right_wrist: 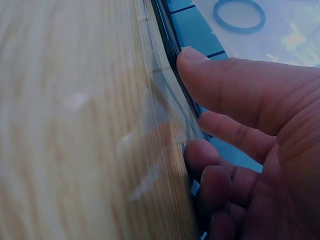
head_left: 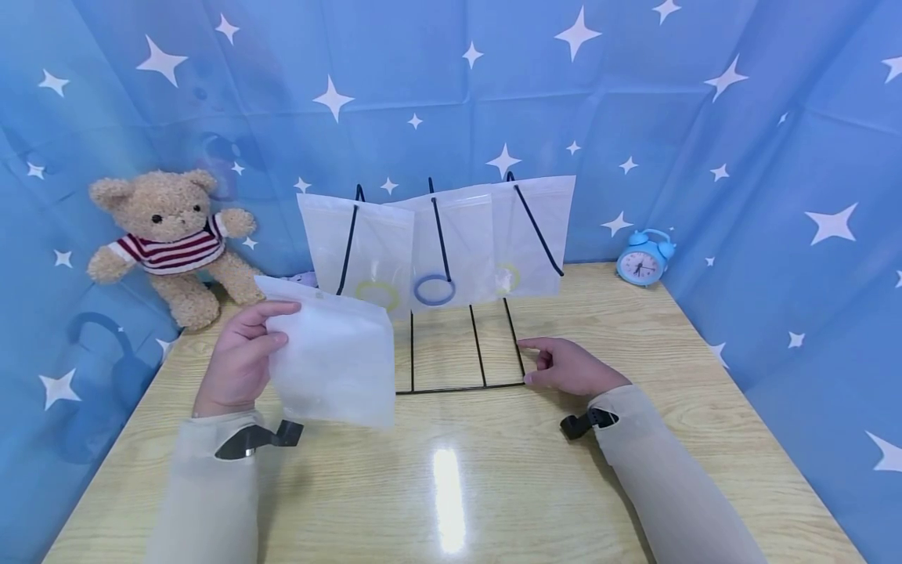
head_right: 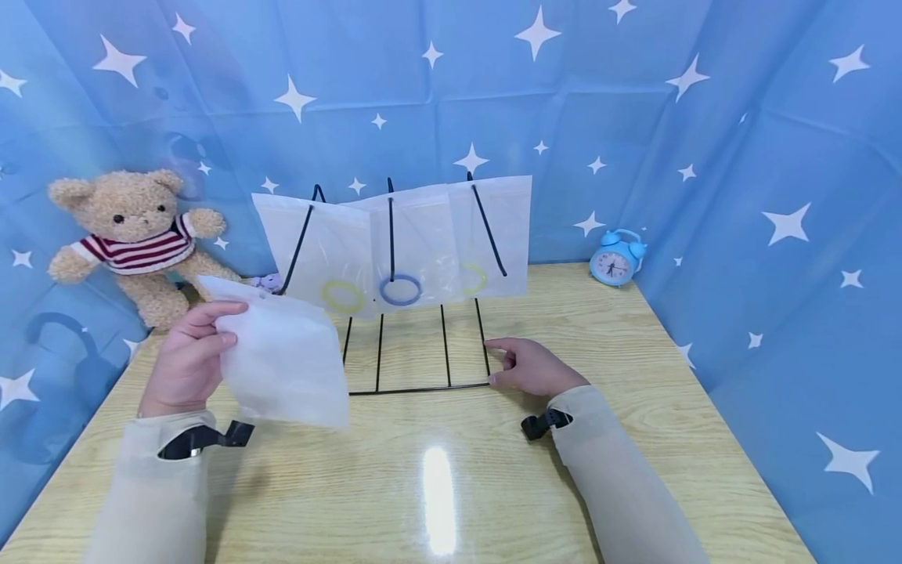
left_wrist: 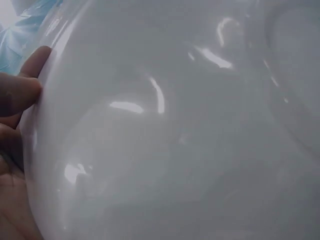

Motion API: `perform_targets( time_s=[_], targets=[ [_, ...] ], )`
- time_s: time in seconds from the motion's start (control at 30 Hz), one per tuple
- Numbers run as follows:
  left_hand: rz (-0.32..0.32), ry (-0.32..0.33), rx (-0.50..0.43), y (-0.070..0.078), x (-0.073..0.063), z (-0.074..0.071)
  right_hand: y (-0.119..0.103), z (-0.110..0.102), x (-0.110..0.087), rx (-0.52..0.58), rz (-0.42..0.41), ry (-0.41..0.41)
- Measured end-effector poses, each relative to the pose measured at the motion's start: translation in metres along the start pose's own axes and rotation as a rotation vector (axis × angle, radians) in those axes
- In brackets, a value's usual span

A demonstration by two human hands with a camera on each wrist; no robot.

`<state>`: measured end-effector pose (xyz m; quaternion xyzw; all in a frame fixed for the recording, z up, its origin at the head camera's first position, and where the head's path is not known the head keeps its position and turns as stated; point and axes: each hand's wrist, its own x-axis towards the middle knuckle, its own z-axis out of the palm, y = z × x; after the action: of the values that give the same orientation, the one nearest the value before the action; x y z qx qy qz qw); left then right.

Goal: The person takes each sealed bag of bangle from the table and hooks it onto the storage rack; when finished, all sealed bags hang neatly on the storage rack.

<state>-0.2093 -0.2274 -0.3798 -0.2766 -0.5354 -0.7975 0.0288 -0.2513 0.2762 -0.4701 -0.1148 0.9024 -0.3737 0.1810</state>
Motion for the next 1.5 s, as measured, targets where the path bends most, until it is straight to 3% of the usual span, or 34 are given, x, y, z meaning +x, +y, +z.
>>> perform_targets(
  time_s=[0.3,0.53,0.87,1.07,1.5],
  targets=[
    [-0.013,-0.071,0.007,0.002,0.001,0.013,0.000,0.000,0.001,-0.007,0.003,0.001],
    [-0.049,-0.041,0.048,0.005,0.000,0.016,0.001,0.000,0.001,-0.012,0.005,0.005],
    [-0.008,-0.072,0.018,0.004,0.001,0.023,0.000,0.000,0.000,-0.015,-0.001,0.001],
    [-0.034,-0.022,0.058,0.005,0.000,0.025,0.000,0.000,0.000,-0.013,-0.006,0.005],
    [-0.024,-0.022,0.070,0.003,0.001,0.026,0.001,0.000,0.002,-0.009,-0.015,0.001]
  ],
)
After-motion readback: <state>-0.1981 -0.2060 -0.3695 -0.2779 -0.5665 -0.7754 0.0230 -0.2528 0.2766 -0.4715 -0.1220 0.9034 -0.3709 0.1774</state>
